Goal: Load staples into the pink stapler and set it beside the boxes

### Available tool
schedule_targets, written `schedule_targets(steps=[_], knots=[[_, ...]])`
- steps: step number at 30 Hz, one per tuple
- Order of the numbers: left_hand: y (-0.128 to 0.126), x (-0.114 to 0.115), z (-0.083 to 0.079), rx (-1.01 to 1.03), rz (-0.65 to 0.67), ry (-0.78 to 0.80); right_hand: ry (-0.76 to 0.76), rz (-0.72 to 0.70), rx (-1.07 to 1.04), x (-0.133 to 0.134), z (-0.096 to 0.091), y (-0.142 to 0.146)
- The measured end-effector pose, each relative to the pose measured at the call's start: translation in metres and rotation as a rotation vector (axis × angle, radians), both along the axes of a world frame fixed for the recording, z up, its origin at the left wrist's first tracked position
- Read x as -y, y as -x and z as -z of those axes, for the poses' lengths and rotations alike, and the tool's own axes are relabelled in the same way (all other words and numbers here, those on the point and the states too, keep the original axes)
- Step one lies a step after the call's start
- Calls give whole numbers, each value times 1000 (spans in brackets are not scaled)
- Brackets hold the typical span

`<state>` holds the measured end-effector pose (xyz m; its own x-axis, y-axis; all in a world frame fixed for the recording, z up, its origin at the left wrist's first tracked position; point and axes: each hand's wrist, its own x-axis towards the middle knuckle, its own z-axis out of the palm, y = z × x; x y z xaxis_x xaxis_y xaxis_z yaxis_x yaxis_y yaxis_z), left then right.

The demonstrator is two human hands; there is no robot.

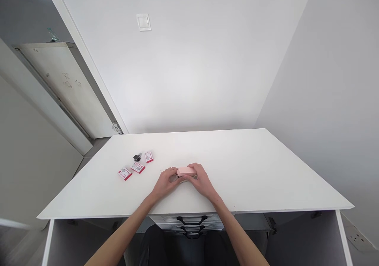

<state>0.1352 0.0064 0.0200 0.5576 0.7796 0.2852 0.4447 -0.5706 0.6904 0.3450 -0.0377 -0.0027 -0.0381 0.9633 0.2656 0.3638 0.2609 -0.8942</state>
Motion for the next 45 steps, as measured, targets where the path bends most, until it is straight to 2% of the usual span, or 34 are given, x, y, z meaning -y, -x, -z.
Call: schedule_targets(steps=[7,14,19,28,37,42,45], knots=[[-13,0,9,-3,-16,-37,98,-36,-219,2,-8,-7],[-37,3,11,17,-77,-8,99,-17,-389,0,-10,-11],[-38,7,10,-6,-47,-14,110,-25,-396,2,-14,-12],[-38,12,7,-101,37,-232,115,-68,-412,5,-21,-11],[-34,10,3,13,39,-37,102,-96,-405,3,-16,-12],[-33,9,0,83,90,95,99,-107,-380,3,-16,-13],[-32,7,0,109,95,117,103,-109,-379,3,-18,-13]])
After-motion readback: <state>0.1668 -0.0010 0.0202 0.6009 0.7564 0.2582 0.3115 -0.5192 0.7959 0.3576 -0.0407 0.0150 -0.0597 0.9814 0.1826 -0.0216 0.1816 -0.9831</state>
